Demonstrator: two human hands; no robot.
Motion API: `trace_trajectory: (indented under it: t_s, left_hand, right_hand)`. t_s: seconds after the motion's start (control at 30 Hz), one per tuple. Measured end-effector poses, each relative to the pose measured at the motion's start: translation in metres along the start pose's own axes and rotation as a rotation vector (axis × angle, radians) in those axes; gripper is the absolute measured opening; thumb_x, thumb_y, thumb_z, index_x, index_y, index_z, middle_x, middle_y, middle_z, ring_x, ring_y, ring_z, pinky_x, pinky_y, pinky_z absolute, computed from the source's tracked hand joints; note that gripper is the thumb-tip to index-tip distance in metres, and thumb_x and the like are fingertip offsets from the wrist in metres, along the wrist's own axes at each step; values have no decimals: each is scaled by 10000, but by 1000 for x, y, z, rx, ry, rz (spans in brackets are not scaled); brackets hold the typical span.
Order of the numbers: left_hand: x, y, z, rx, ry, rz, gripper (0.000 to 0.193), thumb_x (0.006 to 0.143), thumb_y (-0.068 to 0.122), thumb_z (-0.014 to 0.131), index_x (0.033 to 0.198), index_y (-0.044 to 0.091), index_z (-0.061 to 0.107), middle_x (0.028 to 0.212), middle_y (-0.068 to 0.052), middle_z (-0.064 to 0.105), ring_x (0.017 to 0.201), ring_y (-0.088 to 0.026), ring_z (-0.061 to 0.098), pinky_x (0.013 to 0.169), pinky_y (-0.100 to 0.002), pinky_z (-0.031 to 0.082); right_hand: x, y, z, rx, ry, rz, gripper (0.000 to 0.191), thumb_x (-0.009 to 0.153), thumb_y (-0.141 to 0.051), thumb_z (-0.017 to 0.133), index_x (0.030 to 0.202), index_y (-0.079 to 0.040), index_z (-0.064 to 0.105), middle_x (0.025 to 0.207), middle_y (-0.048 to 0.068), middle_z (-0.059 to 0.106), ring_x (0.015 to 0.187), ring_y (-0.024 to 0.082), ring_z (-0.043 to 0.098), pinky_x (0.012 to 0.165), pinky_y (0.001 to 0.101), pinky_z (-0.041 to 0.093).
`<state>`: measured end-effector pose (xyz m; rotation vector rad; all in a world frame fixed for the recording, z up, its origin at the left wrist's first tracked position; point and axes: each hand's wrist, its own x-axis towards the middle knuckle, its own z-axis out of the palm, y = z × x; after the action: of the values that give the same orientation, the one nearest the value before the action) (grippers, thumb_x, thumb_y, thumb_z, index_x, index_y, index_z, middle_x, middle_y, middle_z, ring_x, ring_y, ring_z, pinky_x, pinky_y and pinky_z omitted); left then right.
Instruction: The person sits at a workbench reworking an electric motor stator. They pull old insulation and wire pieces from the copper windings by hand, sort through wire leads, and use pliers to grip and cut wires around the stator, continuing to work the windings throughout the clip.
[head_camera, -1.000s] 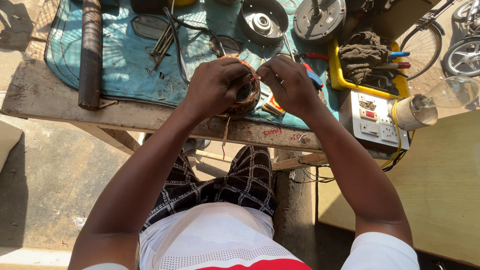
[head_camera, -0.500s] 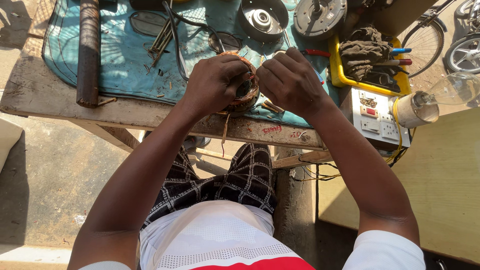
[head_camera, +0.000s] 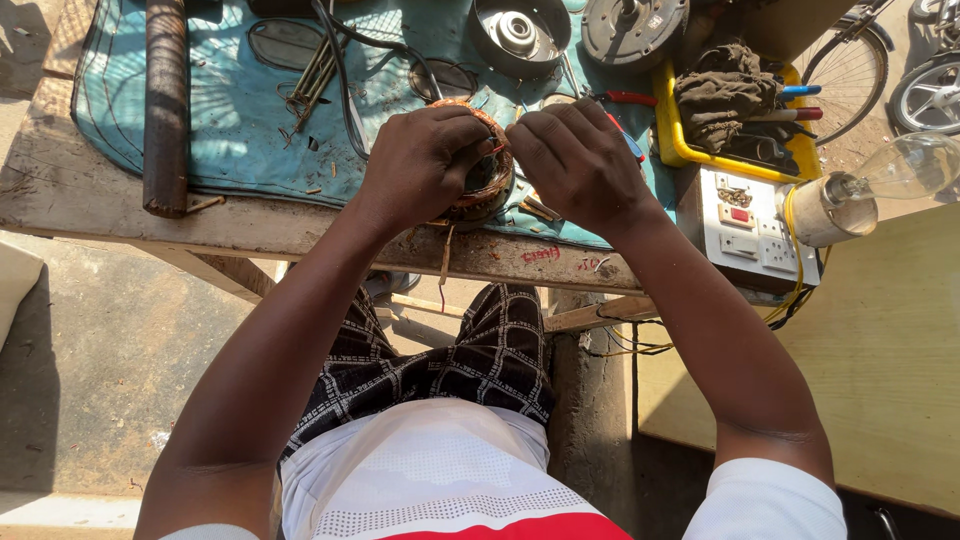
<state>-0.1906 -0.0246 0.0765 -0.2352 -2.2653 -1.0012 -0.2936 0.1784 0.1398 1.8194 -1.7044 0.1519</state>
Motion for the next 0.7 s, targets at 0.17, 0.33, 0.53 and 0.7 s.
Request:
trace_trajectory:
  t_s: [0.17, 0.33, 0.53, 0.7]
  left_hand:
    - [0, 0, 1, 12, -38, -41, 83, 941, 148, 708, 984, 94, 754, 932, -57, 729, 788, -313, 700, 661, -434, 534]
    - [0, 0, 1, -4, -7, -12, 95, 948, 147, 703, 1008, 92, 752, 948, -63, 723, 793, -314, 697, 660, -429, 536]
    - [0, 0, 1, 31, -39, -31, 73, 935, 140, 712, 974, 102, 762, 915, -68, 716, 795, -325, 694, 648, -443, 522]
    - [1, -3, 1, -22, -24, -8, 98, 941, 132, 699, 1012, 101, 758, 968, -57, 733, 810, -300, 710, 668, -423, 541]
  right_hand:
    - [2, 8, 8, 51, -42, -51, 182, 963, -64, 753, 1101, -7, 650, 1013, 89, 652, 930, 254, 661, 839, 393, 551]
    - [-10, -1, 36, 505, -72, 472, 131, 1078, -96, 681, 1011, 2, 625, 909, 131, 634, 799, 279, 640, 711, 408, 506]
    - [-20, -3, 28, 617, 68, 556, 150, 1082, -126, 714, 1127, -4, 638, 1025, 108, 672, 893, 246, 686, 735, 355, 534]
    - [-10, -9, 25, 578, 118, 328, 228, 1006, -66, 764, 1201, -4, 663, 1125, 131, 671, 1007, 275, 687, 843, 373, 557]
